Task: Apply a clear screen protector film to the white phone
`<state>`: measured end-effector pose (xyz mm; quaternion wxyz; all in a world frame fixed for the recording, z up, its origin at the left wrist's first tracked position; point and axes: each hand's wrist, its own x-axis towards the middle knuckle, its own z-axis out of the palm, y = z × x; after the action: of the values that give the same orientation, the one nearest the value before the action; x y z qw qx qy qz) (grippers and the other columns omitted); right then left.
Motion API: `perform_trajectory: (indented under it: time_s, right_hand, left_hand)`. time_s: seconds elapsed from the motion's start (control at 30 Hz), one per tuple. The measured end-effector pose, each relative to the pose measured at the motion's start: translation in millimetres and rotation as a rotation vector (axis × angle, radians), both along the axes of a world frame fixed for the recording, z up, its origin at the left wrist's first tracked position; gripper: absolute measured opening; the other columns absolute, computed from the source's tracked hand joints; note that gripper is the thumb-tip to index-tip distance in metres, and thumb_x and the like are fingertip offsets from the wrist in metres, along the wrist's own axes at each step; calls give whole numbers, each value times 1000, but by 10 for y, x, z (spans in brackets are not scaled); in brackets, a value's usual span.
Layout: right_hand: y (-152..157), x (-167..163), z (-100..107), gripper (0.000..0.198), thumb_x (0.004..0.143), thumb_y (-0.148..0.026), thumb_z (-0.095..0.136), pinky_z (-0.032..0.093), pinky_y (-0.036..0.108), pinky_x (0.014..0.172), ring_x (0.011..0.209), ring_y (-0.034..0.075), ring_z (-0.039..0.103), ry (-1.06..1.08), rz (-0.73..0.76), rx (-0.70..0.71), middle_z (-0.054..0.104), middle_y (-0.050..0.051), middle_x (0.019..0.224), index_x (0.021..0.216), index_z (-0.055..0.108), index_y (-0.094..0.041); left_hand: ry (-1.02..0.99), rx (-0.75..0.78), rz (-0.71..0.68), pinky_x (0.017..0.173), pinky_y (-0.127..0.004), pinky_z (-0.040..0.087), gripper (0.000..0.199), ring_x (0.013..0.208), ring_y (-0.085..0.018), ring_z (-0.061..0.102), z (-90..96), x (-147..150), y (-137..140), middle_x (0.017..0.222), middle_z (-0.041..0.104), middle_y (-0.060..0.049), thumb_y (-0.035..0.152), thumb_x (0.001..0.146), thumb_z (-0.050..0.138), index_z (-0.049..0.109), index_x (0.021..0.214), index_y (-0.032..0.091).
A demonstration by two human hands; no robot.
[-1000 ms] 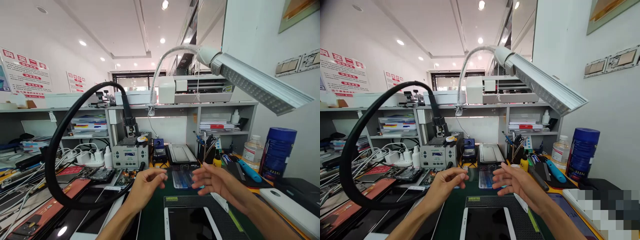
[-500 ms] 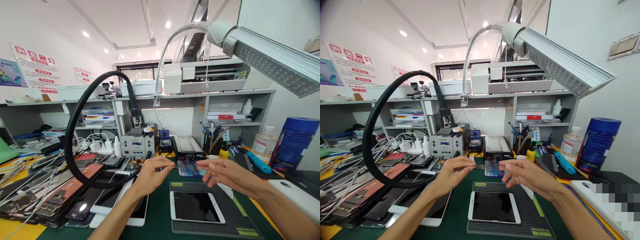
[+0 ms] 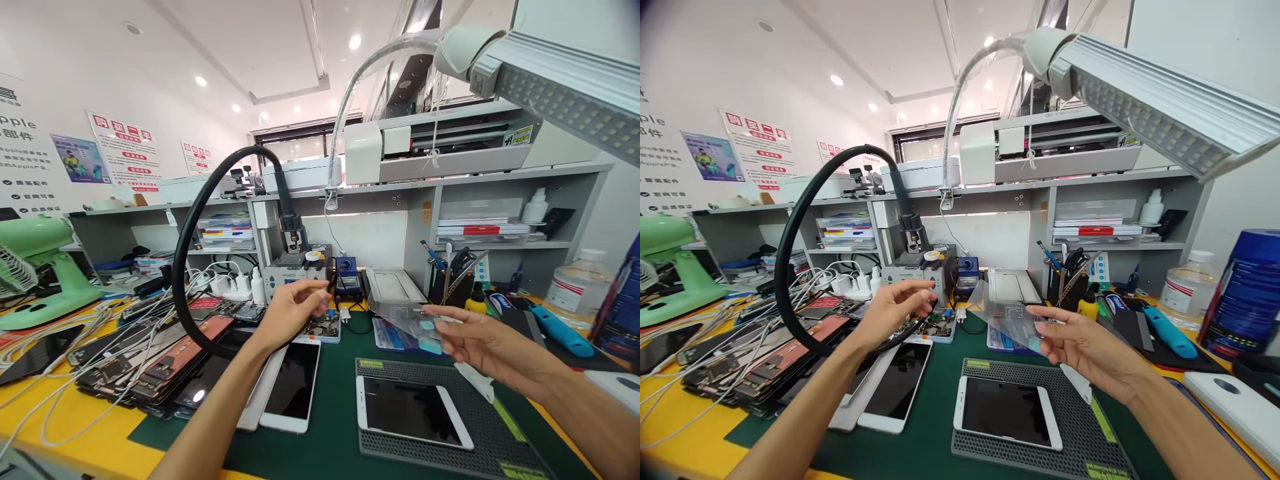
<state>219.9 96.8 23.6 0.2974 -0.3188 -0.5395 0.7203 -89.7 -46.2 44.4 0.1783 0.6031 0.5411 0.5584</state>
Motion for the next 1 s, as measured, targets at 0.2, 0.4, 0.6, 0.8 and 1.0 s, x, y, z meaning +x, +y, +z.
perform_trajectory:
  time_s: [0.2,0.4,0.6,0.8,1.0]
  right_hand:
    - [-27,36,27,59,77,-22,83,57,25,52,58,18,64,-33,114,-1,65,1,64,132,61,-17]
    - [-71,21,17,57,80,-32,81,58,28,56,59,19,67,-137,197,62,72,6,75,132,62,-16]
    - [-100,18,-6,58,81,-36,81,58,27,57,54,18,66,-238,248,148,69,3,63,131,63,-12]
    - [-107,17,-22,57,78,-40,83,59,30,57,61,20,70,-297,276,164,68,3,69,126,66,-15]
    - [30,138,-277,50,69,-51,84,55,29,49,52,19,67,-362,234,190,65,3,62,105,71,-20]
  left_hand:
    - [13,-194,-67,51,-22,45,31,62,-14,61,201,-5,-30,83,74,-6,43,86,67,77,97,15]
    - [-29,-359,-257,50,-22,40,37,60,-13,58,3,279,62,79,73,-7,49,86,66,76,79,14]
    - [-94,-463,-341,45,-21,30,27,53,-9,49,-198,360,99,72,67,-1,42,80,73,73,83,16]
    - [-140,-471,-336,49,-22,34,22,53,-10,49,-359,325,128,69,70,-1,35,77,75,69,86,16]
    - [-176,-498,-308,50,-23,40,16,50,-10,50,-365,459,65,66,71,-3,28,70,72,67,77,14]
